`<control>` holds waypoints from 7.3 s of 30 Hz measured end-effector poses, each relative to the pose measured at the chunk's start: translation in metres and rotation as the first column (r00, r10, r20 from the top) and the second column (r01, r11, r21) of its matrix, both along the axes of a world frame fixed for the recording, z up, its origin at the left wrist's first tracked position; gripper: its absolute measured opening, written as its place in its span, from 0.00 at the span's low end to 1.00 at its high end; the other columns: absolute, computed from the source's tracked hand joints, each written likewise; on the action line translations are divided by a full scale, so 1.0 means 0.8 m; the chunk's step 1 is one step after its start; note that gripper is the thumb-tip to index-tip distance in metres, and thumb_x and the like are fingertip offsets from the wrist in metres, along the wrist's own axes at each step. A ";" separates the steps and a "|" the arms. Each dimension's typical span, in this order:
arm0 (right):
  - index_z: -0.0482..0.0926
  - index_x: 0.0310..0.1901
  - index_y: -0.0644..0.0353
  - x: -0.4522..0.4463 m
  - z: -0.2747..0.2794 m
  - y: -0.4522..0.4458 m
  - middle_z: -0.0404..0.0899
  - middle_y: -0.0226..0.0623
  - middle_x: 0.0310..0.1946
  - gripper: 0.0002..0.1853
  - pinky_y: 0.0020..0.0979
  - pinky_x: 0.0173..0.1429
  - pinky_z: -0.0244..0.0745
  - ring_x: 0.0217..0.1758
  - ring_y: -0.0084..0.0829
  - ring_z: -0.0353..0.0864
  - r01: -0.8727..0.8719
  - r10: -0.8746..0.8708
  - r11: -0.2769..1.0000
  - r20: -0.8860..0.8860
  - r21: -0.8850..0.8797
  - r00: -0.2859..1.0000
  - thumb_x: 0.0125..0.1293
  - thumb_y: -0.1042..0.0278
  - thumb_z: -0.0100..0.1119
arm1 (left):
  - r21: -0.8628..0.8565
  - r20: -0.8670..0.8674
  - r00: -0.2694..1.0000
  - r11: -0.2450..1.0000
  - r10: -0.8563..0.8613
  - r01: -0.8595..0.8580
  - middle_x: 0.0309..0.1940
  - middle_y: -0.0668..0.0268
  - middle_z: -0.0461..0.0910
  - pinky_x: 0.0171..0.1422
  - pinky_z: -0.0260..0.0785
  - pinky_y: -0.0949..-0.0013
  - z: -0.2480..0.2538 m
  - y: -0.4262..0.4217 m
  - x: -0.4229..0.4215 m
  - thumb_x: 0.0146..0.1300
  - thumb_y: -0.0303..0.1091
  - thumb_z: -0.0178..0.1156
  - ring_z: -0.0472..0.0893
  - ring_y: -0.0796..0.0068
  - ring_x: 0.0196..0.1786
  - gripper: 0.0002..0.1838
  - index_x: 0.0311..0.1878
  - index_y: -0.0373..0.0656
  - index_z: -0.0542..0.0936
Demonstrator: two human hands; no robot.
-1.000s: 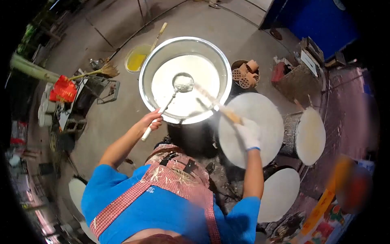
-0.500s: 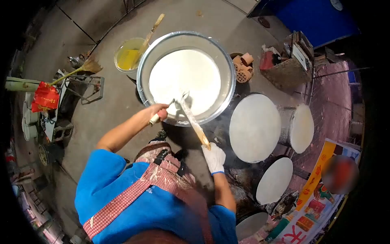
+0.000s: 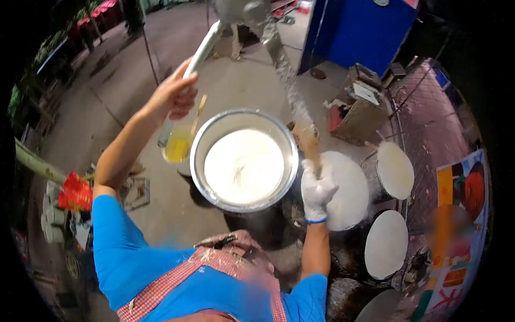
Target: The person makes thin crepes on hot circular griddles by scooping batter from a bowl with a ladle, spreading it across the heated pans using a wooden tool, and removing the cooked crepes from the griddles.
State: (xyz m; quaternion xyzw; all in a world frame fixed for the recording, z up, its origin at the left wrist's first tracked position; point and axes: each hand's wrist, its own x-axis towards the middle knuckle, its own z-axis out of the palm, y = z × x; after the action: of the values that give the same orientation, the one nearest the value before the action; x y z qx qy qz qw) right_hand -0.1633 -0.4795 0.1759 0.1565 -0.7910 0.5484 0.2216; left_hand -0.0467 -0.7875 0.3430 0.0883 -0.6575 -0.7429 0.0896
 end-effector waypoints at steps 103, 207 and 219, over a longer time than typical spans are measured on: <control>0.82 0.36 0.63 0.549 -0.270 1.050 0.76 0.32 0.18 0.13 0.26 0.19 0.62 0.14 0.22 0.69 0.885 -0.288 0.309 0.853 -0.347 0.435 0.51 0.64 0.63 | -0.406 0.466 0.504 0.330 -0.727 0.852 0.38 0.67 0.74 0.44 0.70 0.71 -0.502 0.880 0.030 0.54 0.27 0.58 0.74 0.78 0.40 0.32 0.64 0.45 0.62; 0.81 0.46 0.45 0.520 -0.301 0.793 0.80 0.46 0.27 0.15 0.37 0.38 0.74 0.30 0.42 0.80 0.844 -0.956 0.074 0.278 0.530 -0.091 0.60 0.53 0.54 | 0.824 0.531 -0.276 0.412 -0.801 0.390 0.17 0.74 0.60 0.09 0.48 0.80 -0.456 0.756 0.021 0.61 0.30 0.50 0.57 0.85 0.12 0.16 0.50 0.64 0.67; 0.80 0.44 0.67 0.516 -0.242 0.982 0.83 0.39 0.32 0.15 0.25 0.41 0.72 0.33 0.22 0.78 0.856 -0.822 0.164 0.411 -0.490 0.393 0.57 0.69 0.56 | 0.719 0.546 -0.142 0.376 -0.825 0.584 0.18 0.72 0.61 0.11 0.50 0.79 -0.423 0.761 0.073 0.58 0.24 0.50 0.57 0.83 0.11 0.24 0.55 0.62 0.64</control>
State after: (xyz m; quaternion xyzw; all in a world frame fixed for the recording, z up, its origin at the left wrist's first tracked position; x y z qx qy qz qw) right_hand 0.2494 0.3059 -0.0179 -0.4048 -0.5087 0.5684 0.5042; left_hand 0.0113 -0.1791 0.0044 0.0956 -0.4330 -0.5580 -0.7014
